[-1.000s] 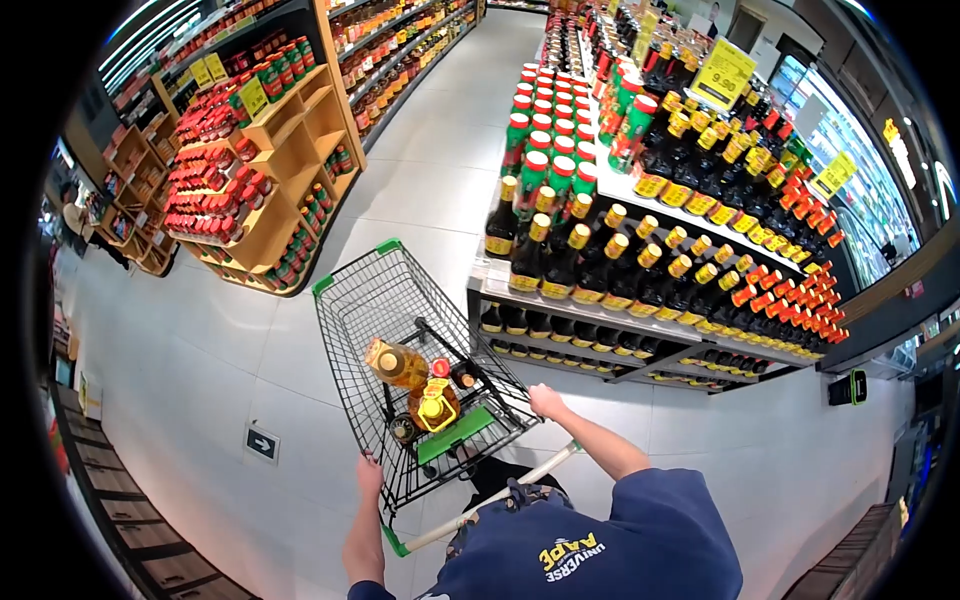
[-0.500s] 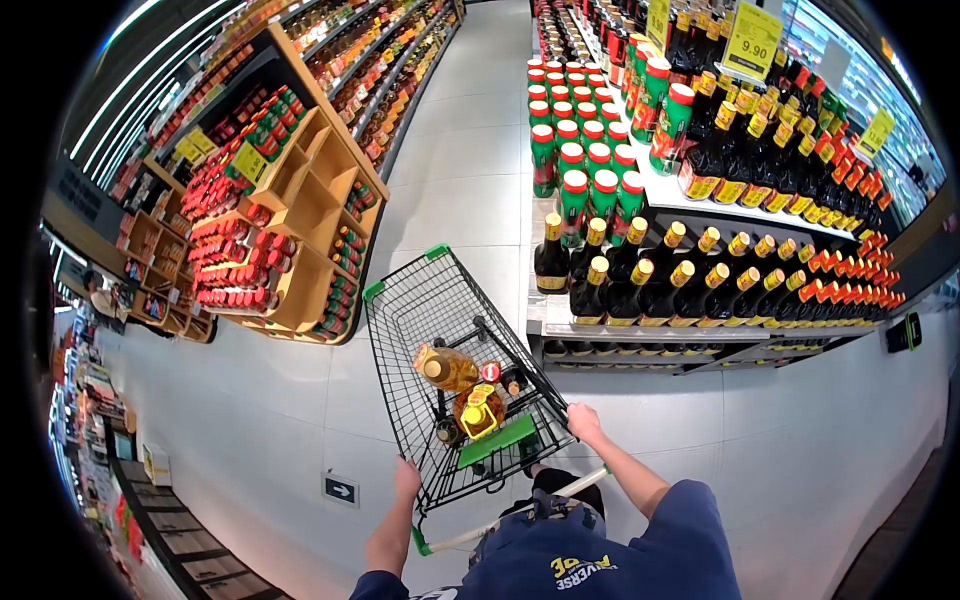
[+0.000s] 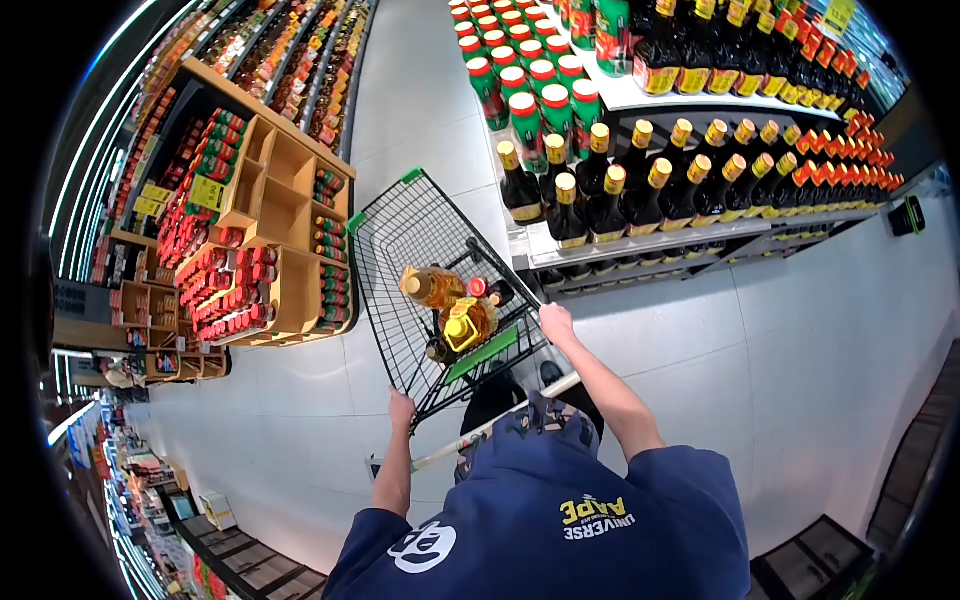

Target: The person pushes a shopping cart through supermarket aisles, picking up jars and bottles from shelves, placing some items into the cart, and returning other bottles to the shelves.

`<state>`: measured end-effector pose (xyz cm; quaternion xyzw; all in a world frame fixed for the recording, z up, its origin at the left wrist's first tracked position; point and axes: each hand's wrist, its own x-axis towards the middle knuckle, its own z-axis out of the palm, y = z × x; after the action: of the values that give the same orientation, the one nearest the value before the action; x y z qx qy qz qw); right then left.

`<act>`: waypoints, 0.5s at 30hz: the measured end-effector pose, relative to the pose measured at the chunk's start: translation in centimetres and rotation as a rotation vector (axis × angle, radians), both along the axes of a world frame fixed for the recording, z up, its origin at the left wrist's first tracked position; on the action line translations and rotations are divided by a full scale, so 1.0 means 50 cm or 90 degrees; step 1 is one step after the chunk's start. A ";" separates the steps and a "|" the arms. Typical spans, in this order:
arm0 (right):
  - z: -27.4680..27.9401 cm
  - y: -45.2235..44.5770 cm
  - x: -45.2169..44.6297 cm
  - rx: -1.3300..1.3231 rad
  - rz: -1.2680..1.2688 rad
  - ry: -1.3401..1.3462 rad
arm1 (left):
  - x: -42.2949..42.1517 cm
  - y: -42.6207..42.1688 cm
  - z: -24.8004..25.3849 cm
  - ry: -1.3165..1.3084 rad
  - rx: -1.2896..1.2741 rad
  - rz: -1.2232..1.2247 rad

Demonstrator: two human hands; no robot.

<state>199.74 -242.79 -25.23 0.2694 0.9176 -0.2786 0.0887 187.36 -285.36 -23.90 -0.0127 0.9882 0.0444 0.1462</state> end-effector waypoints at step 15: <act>0.018 -0.039 -0.186 -0.031 -0.176 -0.079 | -0.351 0.055 -0.001 0.029 -0.018 -0.074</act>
<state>190.42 -244.76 -24.34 0.4073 0.8575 -0.2935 0.1127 169.79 -282.60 -23.97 0.0436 0.9908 0.0219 0.1259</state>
